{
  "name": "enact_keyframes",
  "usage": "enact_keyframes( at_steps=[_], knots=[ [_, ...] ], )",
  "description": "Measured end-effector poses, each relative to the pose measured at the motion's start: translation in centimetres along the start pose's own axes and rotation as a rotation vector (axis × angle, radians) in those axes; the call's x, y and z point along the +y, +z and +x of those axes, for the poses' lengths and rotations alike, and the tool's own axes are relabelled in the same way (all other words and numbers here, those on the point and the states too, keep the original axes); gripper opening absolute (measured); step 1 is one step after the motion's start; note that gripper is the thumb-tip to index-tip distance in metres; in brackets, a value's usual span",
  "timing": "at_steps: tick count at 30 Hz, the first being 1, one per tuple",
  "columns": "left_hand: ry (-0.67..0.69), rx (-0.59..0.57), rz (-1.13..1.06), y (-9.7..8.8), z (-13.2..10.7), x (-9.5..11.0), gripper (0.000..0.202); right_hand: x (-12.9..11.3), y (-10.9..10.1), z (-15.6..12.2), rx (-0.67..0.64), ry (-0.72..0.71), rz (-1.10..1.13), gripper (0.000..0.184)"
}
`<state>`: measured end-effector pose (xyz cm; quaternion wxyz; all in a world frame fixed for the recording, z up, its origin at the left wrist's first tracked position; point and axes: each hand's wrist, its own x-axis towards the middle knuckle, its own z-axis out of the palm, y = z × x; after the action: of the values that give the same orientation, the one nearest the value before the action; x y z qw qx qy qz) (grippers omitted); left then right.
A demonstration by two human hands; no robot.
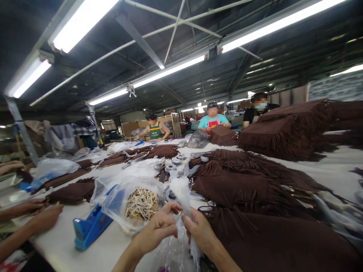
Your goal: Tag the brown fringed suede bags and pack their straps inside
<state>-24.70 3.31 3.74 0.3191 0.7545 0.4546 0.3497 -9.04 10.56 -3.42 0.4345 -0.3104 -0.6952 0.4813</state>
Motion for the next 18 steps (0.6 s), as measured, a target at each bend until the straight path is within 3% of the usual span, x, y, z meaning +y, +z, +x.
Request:
enact_keyframes(
  at_steps=[2,5,8,10,13,15,18],
  knots=[
    [-0.04,0.042,0.061,0.1,-0.2,-0.4,0.03,-0.2,0.1,-0.1,0.004,-0.017,-0.028,0.028],
    [-0.128,0.113,0.375,0.8,-0.1,-1.0,0.028,-0.7,0.2,-0.3,0.012,-0.052,-0.068,0.024],
    [-0.015,0.129,0.473,1.7,0.0,-0.7,0.029,-1.2,0.0,-0.4,0.02,-0.092,-0.073,0.025],
    [0.067,0.078,0.285,2.2,-0.3,0.1,0.035,-1.3,-0.3,-0.4,0.018,-0.1,-0.054,0.028],
    [0.042,0.113,-0.088,2.0,-1.2,0.9,0.042,-1.2,-0.6,-0.2,0.016,-0.09,-0.028,0.031],
    [0.027,0.13,-0.262,1.3,-1.8,1.0,0.048,-0.8,-0.7,0.0,0.033,-0.08,-0.023,0.029],
    [0.013,0.033,-0.464,-0.1,-2.3,0.9,0.072,-0.3,-0.9,0.5,0.074,-0.069,-0.025,0.027]
  ],
)
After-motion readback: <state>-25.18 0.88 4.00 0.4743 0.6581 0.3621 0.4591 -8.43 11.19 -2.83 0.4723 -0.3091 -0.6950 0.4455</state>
